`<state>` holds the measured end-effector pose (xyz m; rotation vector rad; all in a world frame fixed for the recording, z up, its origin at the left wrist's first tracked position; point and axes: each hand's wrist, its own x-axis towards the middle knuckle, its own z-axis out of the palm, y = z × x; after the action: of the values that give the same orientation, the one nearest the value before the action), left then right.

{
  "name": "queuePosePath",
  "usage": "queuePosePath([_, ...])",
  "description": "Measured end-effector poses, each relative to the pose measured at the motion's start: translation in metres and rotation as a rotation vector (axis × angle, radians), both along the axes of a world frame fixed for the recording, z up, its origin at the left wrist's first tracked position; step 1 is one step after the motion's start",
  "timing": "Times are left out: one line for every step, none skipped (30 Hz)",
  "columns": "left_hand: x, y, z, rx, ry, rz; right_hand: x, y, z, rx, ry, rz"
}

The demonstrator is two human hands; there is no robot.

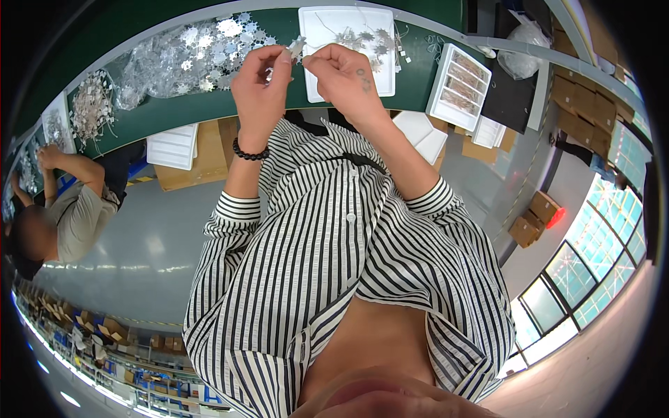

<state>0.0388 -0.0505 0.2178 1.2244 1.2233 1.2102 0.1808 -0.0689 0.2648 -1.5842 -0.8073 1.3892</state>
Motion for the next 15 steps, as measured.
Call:
queuePosePath([-0.001, 0.002, 0.001, -0.078, -0.084, -0.019, 0.001, -0.001, -0.002, 0.007, 0.020, 0.015])
queuePosePath([-0.003, 0.003, 0.003, -0.156, -0.167, -0.039, 0.002, -0.002, -0.003, 0.013, 0.040, 0.028])
queuePosePath([-0.004, 0.004, 0.004, -0.236, -0.249, -0.059, 0.003, -0.003, -0.005, 0.018, 0.061, 0.041])
queuePosePath([-0.004, 0.005, 0.005, -0.295, -0.345, -0.078, 0.005, -0.005, -0.006, 0.017, 0.081, 0.054])
queuePosePath([-0.003, 0.005, 0.006, -0.319, -0.327, -0.087, 0.006, -0.006, -0.008, 0.024, 0.082, 0.047])
queuePosePath([-0.002, 0.006, 0.007, -0.307, -0.274, -0.104, 0.007, -0.007, -0.009, 0.026, 0.083, 0.044])
queuePosePath([-0.001, 0.005, 0.008, -0.297, -0.220, -0.120, 0.007, -0.009, -0.010, 0.026, 0.085, 0.043])
queuePosePath([0.000, 0.004, 0.008, -0.287, -0.166, -0.134, 0.007, -0.010, -0.010, 0.026, 0.088, 0.044])
queuePosePath([0.001, 0.004, 0.009, -0.275, -0.112, -0.147, 0.008, -0.010, -0.011, 0.022, 0.091, 0.047])
queuePosePath([0.002, 0.004, 0.009, -0.274, -0.109, -0.149, 0.008, -0.010, -0.012, 0.028, 0.092, 0.043])
queuePosePath([0.004, 0.003, 0.008, -0.263, -0.076, -0.170, 0.009, -0.010, -0.012, 0.031, 0.104, 0.030])
queuePosePath([0.006, 0.002, 0.008, -0.252, -0.043, -0.191, 0.010, -0.010, -0.013, 0.032, 0.117, 0.017])
queuePosePath([0.007, 0.002, 0.007, -0.241, -0.010, -0.212, 0.011, -0.010, -0.013, 0.034, 0.128, 0.004])
queuePosePath([0.008, 0.002, 0.006, -0.211, 0.021, -0.245, 0.013, -0.010, -0.014, 0.037, 0.140, -0.010])
queuePosePath([0.008, 0.002, 0.006, -0.229, 0.025, -0.237, 0.014, -0.010, -0.015, 0.037, 0.141, -0.013])
